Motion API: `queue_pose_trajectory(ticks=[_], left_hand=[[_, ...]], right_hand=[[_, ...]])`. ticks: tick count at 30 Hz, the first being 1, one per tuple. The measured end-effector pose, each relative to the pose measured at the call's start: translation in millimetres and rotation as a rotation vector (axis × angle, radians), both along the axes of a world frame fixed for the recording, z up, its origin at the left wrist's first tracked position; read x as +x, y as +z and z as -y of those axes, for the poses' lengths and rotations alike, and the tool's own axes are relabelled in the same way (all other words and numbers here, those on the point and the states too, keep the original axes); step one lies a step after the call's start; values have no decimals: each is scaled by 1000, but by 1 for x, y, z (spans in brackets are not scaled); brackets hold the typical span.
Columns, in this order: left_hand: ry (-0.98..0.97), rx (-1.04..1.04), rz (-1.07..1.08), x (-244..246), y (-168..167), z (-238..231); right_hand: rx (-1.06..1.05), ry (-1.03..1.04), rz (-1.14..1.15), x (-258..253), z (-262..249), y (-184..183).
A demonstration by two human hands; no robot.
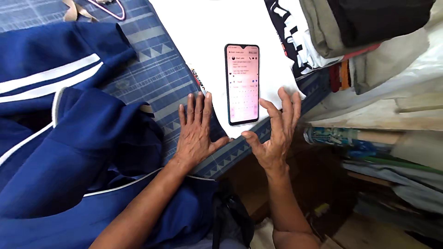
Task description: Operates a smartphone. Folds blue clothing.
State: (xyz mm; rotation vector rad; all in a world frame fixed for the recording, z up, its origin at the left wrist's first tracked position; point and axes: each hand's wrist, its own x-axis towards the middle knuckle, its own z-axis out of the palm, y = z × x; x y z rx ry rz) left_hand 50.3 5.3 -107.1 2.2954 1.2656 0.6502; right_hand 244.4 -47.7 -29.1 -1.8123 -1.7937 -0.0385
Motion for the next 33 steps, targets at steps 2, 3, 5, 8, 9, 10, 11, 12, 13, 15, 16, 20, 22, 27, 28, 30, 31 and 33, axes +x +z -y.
queue_pose_trajectory(ticks=[2,3,5,8,9,10,11,12,13,15,16,20,22,27,28,30,31,33], left_hand=[[2,-1,-1,0,0,0],[2,-3,0,0,0,1],[1,-2,-3,0,0,0],[-5,1,3,-1,0,0],[-5,2,6,-1,-1,0],[-4,1,9,0,-1,0],[-4,-2,12,0,0,0],[-2,-3,12,0,0,0],[0,-4,11,0,0,0],[-1,-9,6,0,0,0],[-3,-10,4,0,1,0],[-2,-5,2,-1,1,0],[-2,-1,7,0,1,0],[-2,10,9,-1,1,0],[-2,7,5,-1,1,0],[-3,1,8,0,1,0],[-1,-1,7,0,1,0],[1,-3,8,0,1,0]], right_hand=[[1,-2,-1,0,2,-1],[-2,-4,-5,0,4,-2],[-10,-7,-11,0,6,-4],[-18,-9,-21,-1,10,-8],[-17,-6,-26,-1,11,-9],[-13,3,-32,-2,12,-10],[-10,15,-38,-3,14,-11],[-8,25,-42,-4,14,-12],[-9,34,-47,-5,15,-12],[-25,42,-55,-7,16,-13],[-31,44,-57,-7,16,-14],[-28,38,-49,-9,15,-13],[-27,41,-46,-9,15,-13],[-35,57,-22,-8,11,-11],[-27,58,-23,-8,10,-10],[-20,53,-21,-8,6,-7],[-23,47,-15,-9,4,-6],[-37,43,-8,-10,-2,-5]])
